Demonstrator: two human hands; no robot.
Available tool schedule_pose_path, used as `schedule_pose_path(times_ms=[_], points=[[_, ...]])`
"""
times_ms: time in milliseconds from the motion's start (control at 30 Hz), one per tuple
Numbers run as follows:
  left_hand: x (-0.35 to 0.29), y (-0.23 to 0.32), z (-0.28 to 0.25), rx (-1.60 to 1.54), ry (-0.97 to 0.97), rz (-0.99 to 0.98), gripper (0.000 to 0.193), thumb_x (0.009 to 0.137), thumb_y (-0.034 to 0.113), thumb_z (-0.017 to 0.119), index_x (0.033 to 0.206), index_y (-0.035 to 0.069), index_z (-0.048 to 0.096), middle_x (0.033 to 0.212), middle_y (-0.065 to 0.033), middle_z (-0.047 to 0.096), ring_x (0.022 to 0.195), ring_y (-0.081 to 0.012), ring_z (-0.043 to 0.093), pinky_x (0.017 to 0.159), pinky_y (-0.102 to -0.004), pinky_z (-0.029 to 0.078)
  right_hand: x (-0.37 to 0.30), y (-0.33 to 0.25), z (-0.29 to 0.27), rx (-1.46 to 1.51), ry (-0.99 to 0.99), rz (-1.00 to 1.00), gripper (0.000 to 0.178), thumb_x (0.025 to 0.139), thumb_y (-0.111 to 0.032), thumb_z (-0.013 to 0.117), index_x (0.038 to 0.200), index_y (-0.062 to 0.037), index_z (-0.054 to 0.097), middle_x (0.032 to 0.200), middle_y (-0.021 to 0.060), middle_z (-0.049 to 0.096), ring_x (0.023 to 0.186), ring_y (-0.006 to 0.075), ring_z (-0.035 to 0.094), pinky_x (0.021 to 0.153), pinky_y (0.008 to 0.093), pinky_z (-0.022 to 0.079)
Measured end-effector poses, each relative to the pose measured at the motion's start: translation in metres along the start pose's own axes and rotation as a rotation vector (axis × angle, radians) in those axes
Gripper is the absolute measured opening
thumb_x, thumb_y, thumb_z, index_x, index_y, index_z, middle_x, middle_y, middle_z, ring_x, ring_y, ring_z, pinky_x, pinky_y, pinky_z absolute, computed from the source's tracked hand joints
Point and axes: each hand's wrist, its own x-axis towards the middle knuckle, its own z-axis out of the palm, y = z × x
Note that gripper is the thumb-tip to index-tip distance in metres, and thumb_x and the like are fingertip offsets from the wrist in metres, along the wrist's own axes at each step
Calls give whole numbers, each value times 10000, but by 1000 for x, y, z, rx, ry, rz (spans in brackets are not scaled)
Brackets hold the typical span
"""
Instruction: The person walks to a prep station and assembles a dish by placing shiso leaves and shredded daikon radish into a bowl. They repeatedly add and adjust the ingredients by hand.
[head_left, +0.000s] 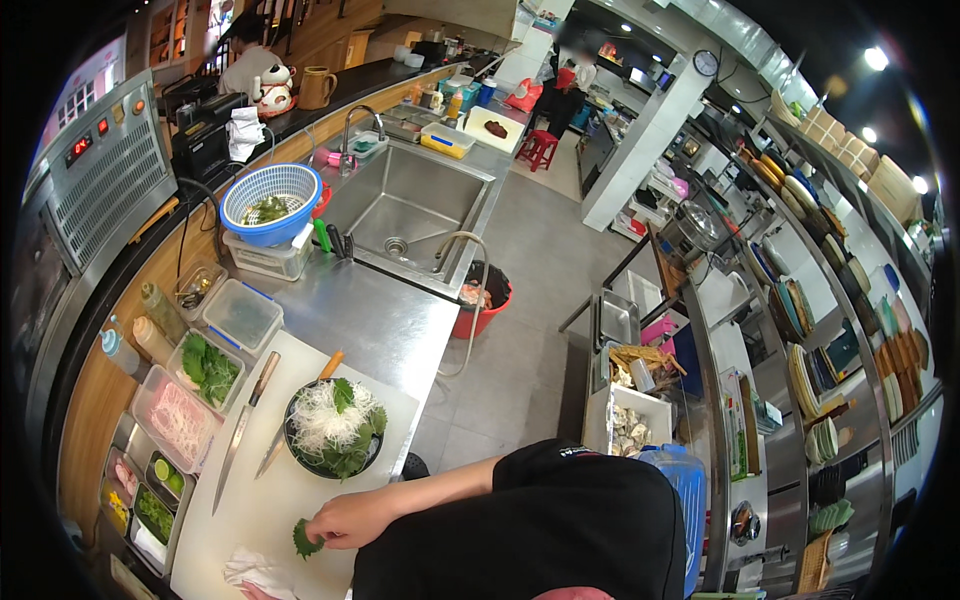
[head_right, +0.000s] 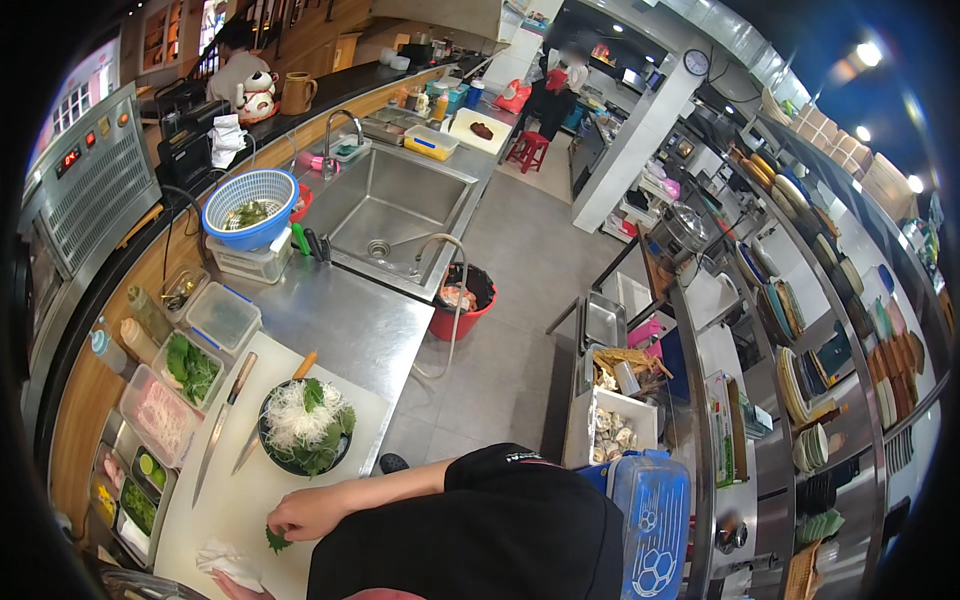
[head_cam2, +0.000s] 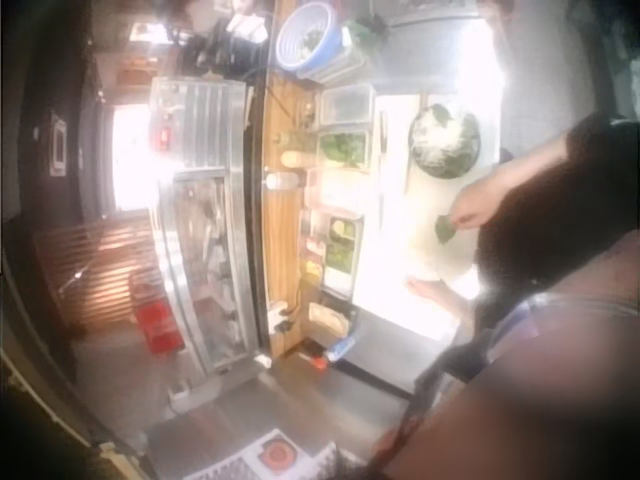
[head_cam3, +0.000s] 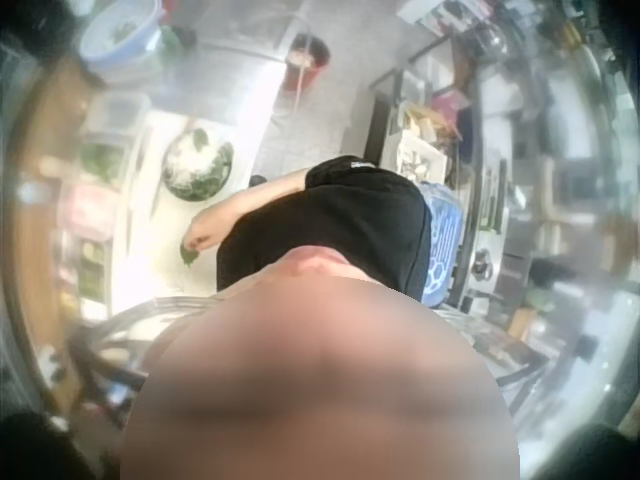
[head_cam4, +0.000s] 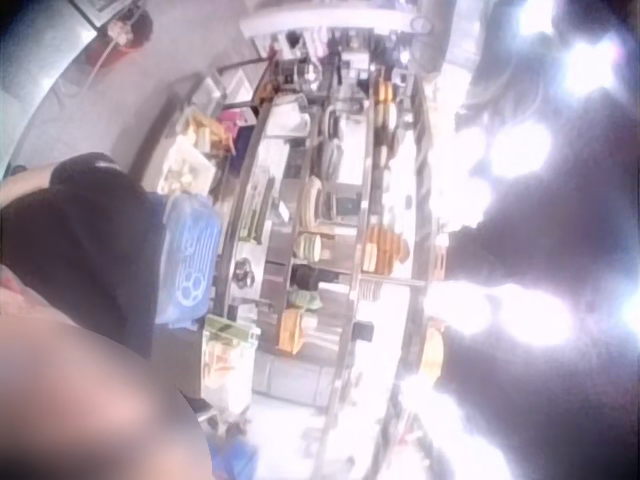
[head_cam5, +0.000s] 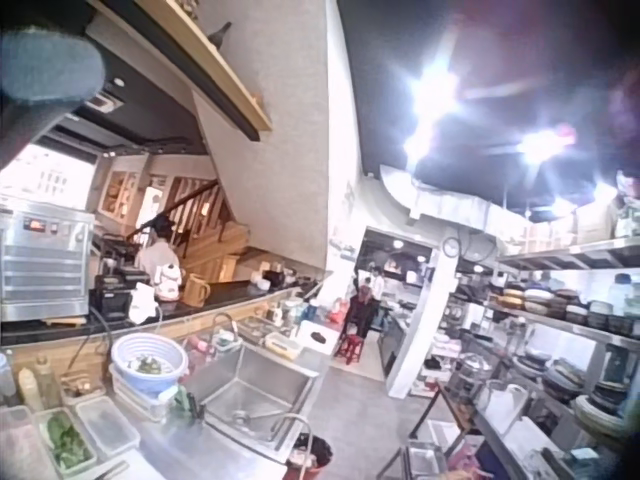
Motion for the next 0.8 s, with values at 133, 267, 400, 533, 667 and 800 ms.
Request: schedule_pose_path(times_ms=[133, 267, 400, 533, 667, 800], points=[[-14, 184, -5, -1059, -263, -403, 544, 1029, 238, 522, 1504, 18, 374, 1496, -207, 455, 1378, -354, 463, 1152, -470, 386, -2, -16, 7, 151, 208, 80, 401, 897, -61, 623, 1287, -10, 545, 909, 177, 675, 831, 367, 667, 698, 421, 504], [-25, 259, -1, -1361, -365, -441, 505, 1069, 239, 512, 1503, 18, 379, 1477, -169, 484, 1313, -294, 522, 1081, -436, 450, -3, -7, 11, 52, 469, 59, 459, 831, -45, 644, 1285, -43, 575, 925, 200, 674, 860, 399, 662, 721, 461, 507], [-16, 261, 3, -1208, -330, -384, 308, 1005, 87, 594, 1292, -25, 587, 1209, -133, 660, 1019, -215, 671, 864, -350, 560, -2, 3, 1, -140, 438, 60, 304, 812, -53, 669, 1113, -64, 631, 907, 183, 679, 823, 410, 654, 696, 463, 509], [-9, 231, -17, -903, -145, -251, 78, 967, 36, 604, 1027, -1, 637, 940, -26, 666, 830, -101, 594, 740, -268, 503, 1, -11, 12, 157, 370, 47, 176, 894, -100, 689, 1055, -63, 628, 849, 155, 665, 718, 319, 672, 622, 412, 513], [0, 206, -72, -885, 200, -280, 36, 1005, 49, 630, 975, 33, 620, 863, -10, 641, 757, -59, 572, 686, -225, 479, -20, 7, 16, 117, 325, 105, 195, 916, -75, 683, 1104, -36, 646, 831, 141, 679, 702, 282, 681, 648, 377, 548], [7, 127, -89, -457, 312, -322, 239, 1000, 158, 676, 1157, -13, 619, 968, -114, 692, 865, -153, 660, 783, -296, 525, -50, 33, 2, 209, 249, 344, 104, 989, -82, 636, 1051, -4, 669, 814, 85, 707, 716, 133, 717, 657, 281, 560]])
